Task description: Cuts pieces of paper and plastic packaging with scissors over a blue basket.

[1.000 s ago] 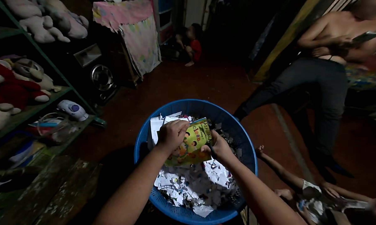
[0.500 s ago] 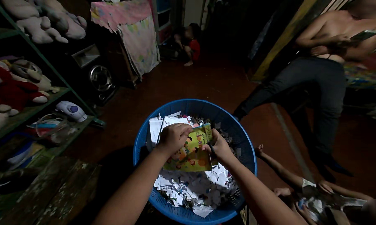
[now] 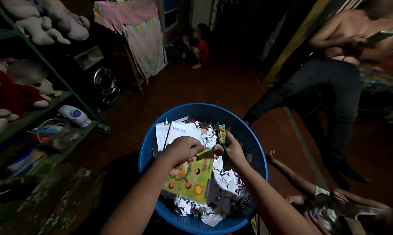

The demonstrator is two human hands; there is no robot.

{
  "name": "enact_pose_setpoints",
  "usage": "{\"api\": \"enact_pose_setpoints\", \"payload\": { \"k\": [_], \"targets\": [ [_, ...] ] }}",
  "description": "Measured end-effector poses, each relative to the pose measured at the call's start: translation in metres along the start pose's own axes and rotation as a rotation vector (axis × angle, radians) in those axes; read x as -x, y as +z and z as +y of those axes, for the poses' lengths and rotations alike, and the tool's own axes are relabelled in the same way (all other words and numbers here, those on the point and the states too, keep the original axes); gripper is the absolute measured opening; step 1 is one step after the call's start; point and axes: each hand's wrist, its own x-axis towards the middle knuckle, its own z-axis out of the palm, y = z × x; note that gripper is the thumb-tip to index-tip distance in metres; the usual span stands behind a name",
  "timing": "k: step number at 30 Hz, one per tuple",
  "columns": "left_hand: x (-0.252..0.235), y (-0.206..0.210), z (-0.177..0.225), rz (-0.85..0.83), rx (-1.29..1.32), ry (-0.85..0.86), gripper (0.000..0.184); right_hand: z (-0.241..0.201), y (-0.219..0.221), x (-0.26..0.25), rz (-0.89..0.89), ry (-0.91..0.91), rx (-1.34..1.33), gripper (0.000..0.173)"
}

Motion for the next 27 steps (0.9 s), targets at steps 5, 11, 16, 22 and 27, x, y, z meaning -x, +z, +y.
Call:
{"api": "enact_pose_setpoints", "payload": {
  "k": [5, 11, 16, 22, 27],
  "targets": [
    [-0.009, 0.015, 0.006, 0.007, 0.259, 0.052, 0.049, 0.0, 0.006, 0.004, -0.038, 0.007, -0.118, 0.066],
    [-0.016, 0.028, 0.013, 0.002, 0.621, 0.074, 0.038, 0.004, 0.007, 0.004, -0.075, -0.048, -0.271, 0.084],
    [-0.015, 0.033, 0.015, 0.034, 0.822, 0.055, 0.044, 0.01, 0.01, 0.006, -0.114, -0.151, -0.153, 0.091],
    [-0.014, 0.024, 0.009, 0.013, 0.959, 0.171, 0.04, 0.011, 0.008, 0.007, -0.335, -0.12, -0.124, 0.098],
    [-0.011, 0.024, 0.006, -0.091, 1.06, 0.211, 0.038, 0.014, 0.005, 0.006, -0.581, -0.13, -0.309, 0.095]
  ]
}}
